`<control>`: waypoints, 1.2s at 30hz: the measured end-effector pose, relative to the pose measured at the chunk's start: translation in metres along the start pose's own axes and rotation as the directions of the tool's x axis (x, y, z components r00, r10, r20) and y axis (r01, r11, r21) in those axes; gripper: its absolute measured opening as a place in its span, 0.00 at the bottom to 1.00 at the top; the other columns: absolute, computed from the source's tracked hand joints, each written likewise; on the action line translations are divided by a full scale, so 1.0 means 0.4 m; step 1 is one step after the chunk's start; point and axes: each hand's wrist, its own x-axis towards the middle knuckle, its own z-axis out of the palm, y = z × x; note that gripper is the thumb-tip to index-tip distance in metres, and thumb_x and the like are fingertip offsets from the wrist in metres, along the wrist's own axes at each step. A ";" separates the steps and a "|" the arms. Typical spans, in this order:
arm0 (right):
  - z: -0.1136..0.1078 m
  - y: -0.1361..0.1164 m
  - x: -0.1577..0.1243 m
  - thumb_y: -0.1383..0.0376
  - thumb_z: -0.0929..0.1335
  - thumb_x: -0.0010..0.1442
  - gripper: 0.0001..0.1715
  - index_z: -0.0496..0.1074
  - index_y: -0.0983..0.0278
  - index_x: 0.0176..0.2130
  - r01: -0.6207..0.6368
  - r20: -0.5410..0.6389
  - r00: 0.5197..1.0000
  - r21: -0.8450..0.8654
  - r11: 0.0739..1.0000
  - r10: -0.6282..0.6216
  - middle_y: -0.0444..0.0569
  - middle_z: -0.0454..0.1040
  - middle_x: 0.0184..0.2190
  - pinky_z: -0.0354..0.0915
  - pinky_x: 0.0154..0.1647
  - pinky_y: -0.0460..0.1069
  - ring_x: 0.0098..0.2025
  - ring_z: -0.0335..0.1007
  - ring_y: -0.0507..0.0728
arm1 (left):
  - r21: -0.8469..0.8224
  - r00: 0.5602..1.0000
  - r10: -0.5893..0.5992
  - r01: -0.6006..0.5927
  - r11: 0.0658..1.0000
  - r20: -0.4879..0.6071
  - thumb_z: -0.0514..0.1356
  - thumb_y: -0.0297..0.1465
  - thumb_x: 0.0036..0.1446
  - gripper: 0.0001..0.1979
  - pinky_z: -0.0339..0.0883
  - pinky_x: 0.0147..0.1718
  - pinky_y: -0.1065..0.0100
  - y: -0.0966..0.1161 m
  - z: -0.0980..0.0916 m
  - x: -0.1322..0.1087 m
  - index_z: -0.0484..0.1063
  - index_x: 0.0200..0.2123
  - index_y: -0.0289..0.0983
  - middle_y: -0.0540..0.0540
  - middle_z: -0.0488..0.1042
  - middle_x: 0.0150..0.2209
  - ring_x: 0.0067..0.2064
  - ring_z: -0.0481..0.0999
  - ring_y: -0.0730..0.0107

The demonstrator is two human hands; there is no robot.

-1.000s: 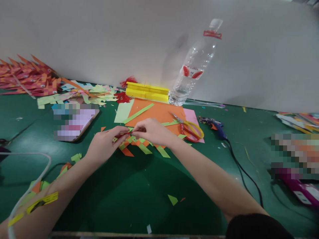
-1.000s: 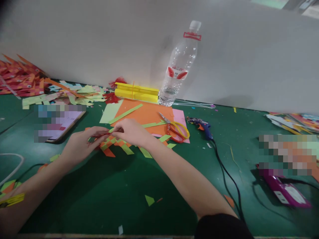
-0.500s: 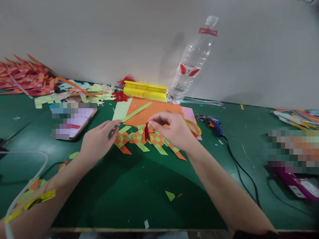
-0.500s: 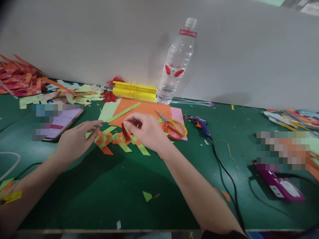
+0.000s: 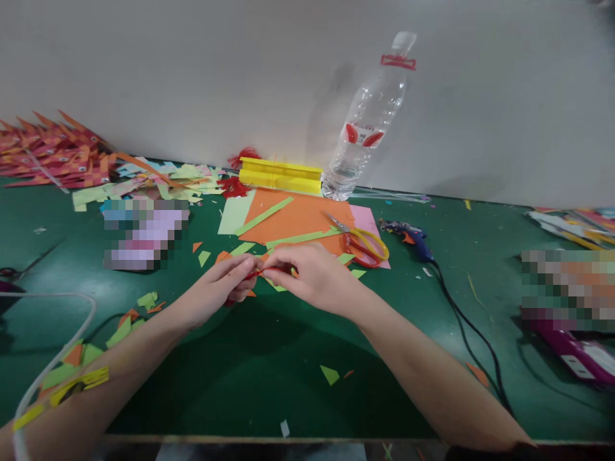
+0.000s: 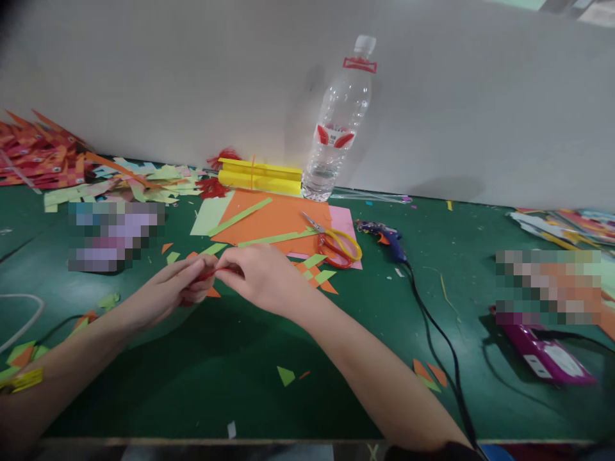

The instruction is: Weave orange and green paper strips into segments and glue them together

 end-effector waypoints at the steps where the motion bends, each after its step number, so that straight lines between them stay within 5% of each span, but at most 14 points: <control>1: 0.001 0.002 0.000 0.66 0.66 0.62 0.07 0.75 0.63 0.34 0.006 0.010 1.000 0.029 1.000 -0.006 0.43 0.77 0.28 0.57 0.31 0.47 0.28 0.68 0.50 | -0.005 1.000 -0.015 0.015 1.000 0.008 0.54 0.47 0.62 0.17 0.47 0.17 0.76 0.003 -0.001 -0.002 0.67 0.33 0.39 0.56 0.51 0.22 0.20 0.50 0.78; 5: 0.009 0.013 0.002 0.64 0.68 0.60 0.07 0.75 0.65 0.34 -0.016 0.009 1.000 0.257 0.966 0.014 0.44 0.77 0.28 0.61 0.32 0.46 0.29 0.70 0.49 | 0.055 0.999 -0.010 0.007 0.998 0.044 0.56 0.46 0.61 0.17 0.44 0.18 0.76 0.009 -0.007 -0.008 0.67 0.31 0.37 0.56 0.51 0.22 0.21 0.48 0.79; 9: 0.020 0.030 0.009 0.61 0.70 0.58 0.09 0.75 0.65 0.33 -0.065 -0.039 0.994 0.548 0.834 0.103 0.45 0.77 0.27 0.65 0.32 0.46 0.29 0.72 0.50 | 0.074 0.995 0.030 -0.036 0.997 0.091 0.55 0.45 0.62 0.18 0.44 0.18 0.74 0.000 -0.013 -0.007 0.68 0.29 0.36 0.56 0.52 0.20 0.20 0.49 0.79; 14: 0.032 0.038 0.016 0.60 0.71 0.57 0.09 0.74 0.65 0.33 -0.062 -0.011 0.995 0.732 0.678 0.103 0.45 0.77 0.26 0.69 0.35 0.48 0.30 0.74 0.51 | 0.087 0.981 0.091 -0.107 0.990 0.170 0.54 0.42 0.64 0.17 0.58 0.26 0.71 0.000 -0.014 0.001 0.71 0.31 0.36 0.49 0.66 0.25 0.26 0.64 0.74; 21: 0.047 0.032 0.017 0.62 0.70 0.57 0.07 0.74 0.65 0.33 -0.096 -0.006 0.991 0.677 0.730 0.136 0.43 0.75 0.25 0.67 0.34 0.47 0.29 0.72 0.50 | -0.059 0.983 -0.013 0.024 0.998 0.184 0.57 0.43 0.62 0.15 0.55 0.20 0.74 0.000 -0.004 -0.007 0.71 0.31 0.37 0.53 0.57 0.23 0.23 0.56 0.76; 26: 0.054 0.032 0.019 0.61 0.68 0.60 0.08 0.72 0.65 0.35 -0.051 -0.010 0.996 0.742 0.668 0.087 0.43 0.74 0.26 0.66 0.33 0.46 0.30 0.70 0.49 | -0.202 0.998 -0.014 0.027 0.979 0.066 0.61 0.42 0.58 0.15 0.45 0.17 0.76 -0.006 0.004 -0.008 0.72 0.28 0.36 0.55 0.52 0.19 0.20 0.49 0.79; 29: 0.065 0.032 0.024 0.60 0.67 0.60 0.10 0.69 0.63 0.39 -0.048 -0.096 0.977 0.774 0.632 0.191 0.43 0.73 0.29 0.65 0.30 0.46 0.29 0.68 0.49 | -0.303 0.999 -0.010 -0.005 0.953 -0.048 0.62 0.41 0.58 0.14 0.44 0.16 0.78 -0.005 0.009 -0.003 0.72 0.29 0.36 0.56 0.50 0.20 0.20 0.47 0.80; 32: 0.090 0.033 0.024 0.59 0.67 0.59 0.09 0.66 0.62 0.36 -0.027 -0.205 0.935 0.772 0.636 0.288 0.42 0.70 0.29 0.64 0.29 0.46 0.28 0.65 0.48 | -0.382 0.989 -0.006 -0.050 0.923 -0.145 0.64 0.39 0.57 0.12 0.51 0.18 0.80 -0.005 0.011 0.001 0.74 0.29 0.36 0.54 0.55 0.22 0.22 0.53 0.80; 36: 0.131 0.028 0.014 0.60 0.68 0.58 0.08 0.66 0.62 0.35 0.005 -0.280 0.935 0.627 0.779 0.219 0.42 0.69 0.31 0.64 0.33 0.47 0.30 0.65 0.49 | -0.463 0.983 0.001 -0.087 0.882 -0.182 0.68 0.37 0.52 0.10 0.68 0.30 0.76 -0.010 0.008 0.004 0.77 0.28 0.36 0.47 0.69 0.37 0.34 0.67 0.73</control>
